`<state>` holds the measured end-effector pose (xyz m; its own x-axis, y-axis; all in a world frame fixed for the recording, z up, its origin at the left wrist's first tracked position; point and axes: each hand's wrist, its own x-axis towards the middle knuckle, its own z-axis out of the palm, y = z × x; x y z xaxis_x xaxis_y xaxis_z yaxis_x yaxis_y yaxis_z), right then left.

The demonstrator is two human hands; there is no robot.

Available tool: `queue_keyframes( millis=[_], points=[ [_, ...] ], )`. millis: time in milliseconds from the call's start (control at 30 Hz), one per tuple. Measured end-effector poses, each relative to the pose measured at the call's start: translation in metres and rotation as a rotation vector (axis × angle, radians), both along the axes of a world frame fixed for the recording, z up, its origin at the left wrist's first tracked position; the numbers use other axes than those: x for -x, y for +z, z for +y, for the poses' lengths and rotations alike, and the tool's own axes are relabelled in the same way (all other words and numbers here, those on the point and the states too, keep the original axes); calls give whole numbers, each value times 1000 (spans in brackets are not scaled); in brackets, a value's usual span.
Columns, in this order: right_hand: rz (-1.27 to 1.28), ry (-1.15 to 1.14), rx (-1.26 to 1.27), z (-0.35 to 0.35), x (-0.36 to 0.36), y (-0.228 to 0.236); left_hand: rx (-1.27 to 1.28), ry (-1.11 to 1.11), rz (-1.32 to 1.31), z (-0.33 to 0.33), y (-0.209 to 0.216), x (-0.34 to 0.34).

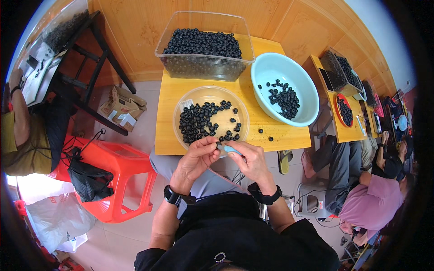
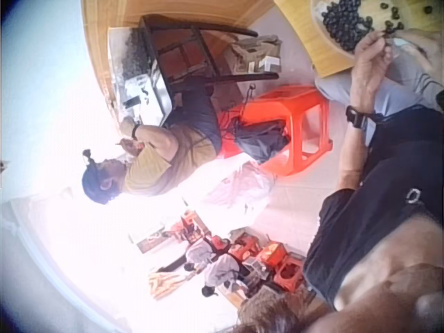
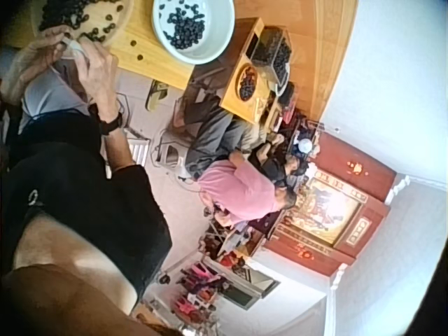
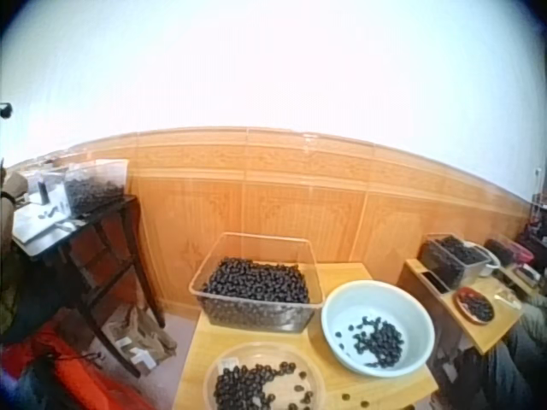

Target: Sorting and inspecting small black plastic or rubber components on a tray.

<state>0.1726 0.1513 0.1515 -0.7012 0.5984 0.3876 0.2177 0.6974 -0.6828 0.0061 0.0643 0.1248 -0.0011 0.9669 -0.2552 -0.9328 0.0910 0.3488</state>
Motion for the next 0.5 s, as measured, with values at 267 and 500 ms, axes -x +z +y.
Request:
queue_keyframes(
  millis=[267,500],
  points=[
    [4,-6,32,0,5,-5,58,36,22,0,-6,1],
    [-88,-194,64,24,-12,-20,-94,-28,-29,-8,9,1]
  ],
)
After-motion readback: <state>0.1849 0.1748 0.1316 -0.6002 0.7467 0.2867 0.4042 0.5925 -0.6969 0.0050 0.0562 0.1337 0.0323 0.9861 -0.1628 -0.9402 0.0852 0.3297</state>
